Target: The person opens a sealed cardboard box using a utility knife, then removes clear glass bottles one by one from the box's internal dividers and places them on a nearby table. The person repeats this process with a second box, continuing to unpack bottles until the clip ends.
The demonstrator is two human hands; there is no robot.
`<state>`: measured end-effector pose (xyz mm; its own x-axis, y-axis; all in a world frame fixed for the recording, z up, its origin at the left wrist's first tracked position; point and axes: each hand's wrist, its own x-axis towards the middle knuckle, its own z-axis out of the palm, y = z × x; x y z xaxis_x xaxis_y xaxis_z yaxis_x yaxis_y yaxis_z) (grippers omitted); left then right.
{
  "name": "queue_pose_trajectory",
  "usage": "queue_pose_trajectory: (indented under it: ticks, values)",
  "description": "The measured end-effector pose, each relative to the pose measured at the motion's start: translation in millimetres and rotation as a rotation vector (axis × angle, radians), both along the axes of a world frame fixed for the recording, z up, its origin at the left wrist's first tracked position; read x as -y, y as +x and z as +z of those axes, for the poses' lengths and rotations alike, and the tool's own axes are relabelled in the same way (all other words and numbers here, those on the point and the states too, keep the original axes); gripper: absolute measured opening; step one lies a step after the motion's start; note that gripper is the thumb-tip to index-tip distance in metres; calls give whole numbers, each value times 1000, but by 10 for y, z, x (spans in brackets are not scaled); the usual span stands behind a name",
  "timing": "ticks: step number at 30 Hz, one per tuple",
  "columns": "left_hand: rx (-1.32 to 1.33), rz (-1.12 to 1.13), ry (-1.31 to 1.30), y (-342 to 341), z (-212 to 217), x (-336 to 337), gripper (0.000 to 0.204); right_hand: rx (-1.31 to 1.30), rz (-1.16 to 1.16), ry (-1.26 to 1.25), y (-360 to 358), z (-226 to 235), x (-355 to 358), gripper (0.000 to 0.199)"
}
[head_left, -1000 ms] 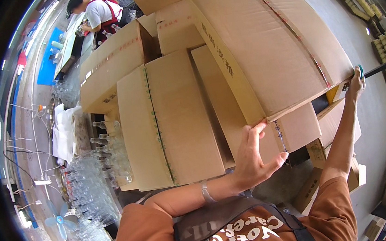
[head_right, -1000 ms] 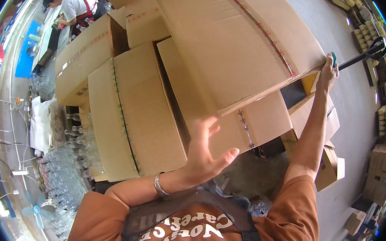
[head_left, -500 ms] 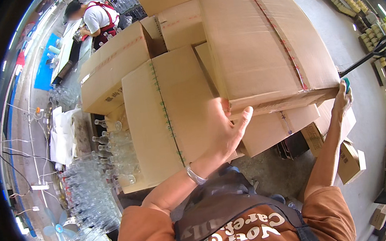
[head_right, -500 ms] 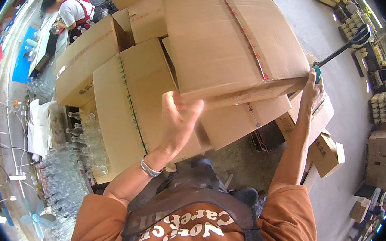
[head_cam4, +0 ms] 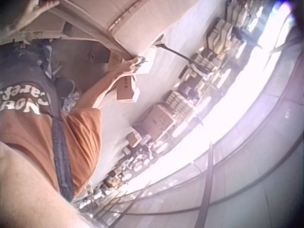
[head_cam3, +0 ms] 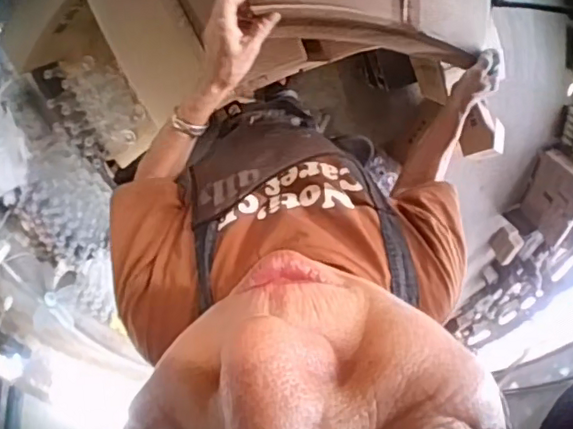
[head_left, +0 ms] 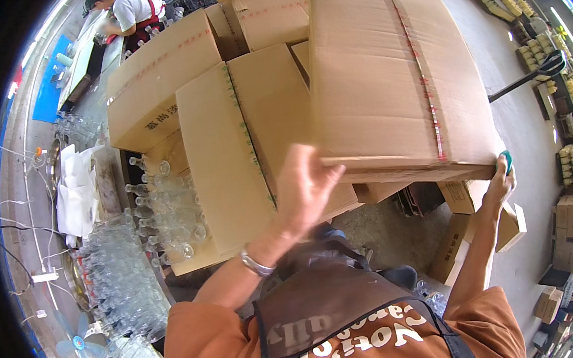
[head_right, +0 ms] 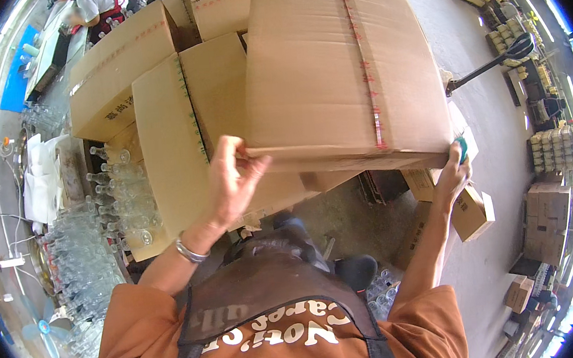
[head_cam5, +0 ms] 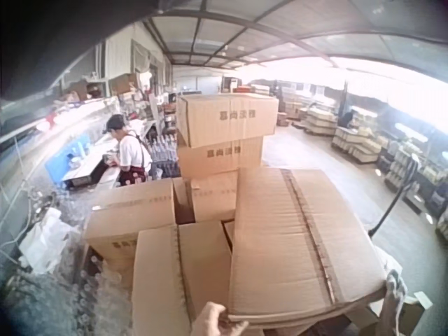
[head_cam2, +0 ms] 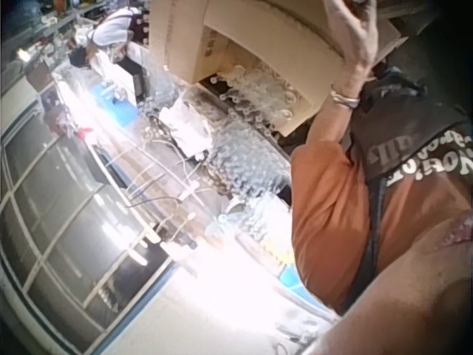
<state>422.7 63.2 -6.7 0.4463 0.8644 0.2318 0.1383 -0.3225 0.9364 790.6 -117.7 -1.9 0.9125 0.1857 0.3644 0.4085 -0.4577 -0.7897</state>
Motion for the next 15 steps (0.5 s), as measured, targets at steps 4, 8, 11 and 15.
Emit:
queue_pose_trajectory:
  ticks: [4, 8, 11, 15]
  values:
    - [-117, 50, -46, -657, -17, -385, 53, -46, 120, -14, -1122, 227, 120, 34]
    - [-71, 94, -40, -1148, 10, -784, 62, -194, 255, -47, -2068, 330, 380, 28]
    - [-72, 70, -35, -1302, -4, -911, 61, -246, 265, -17, -2433, 353, 503, 27]
    - [106, 106, -102, -1403, -225, -910, 56, -317, 246, 48, -2495, 394, 542, 26]
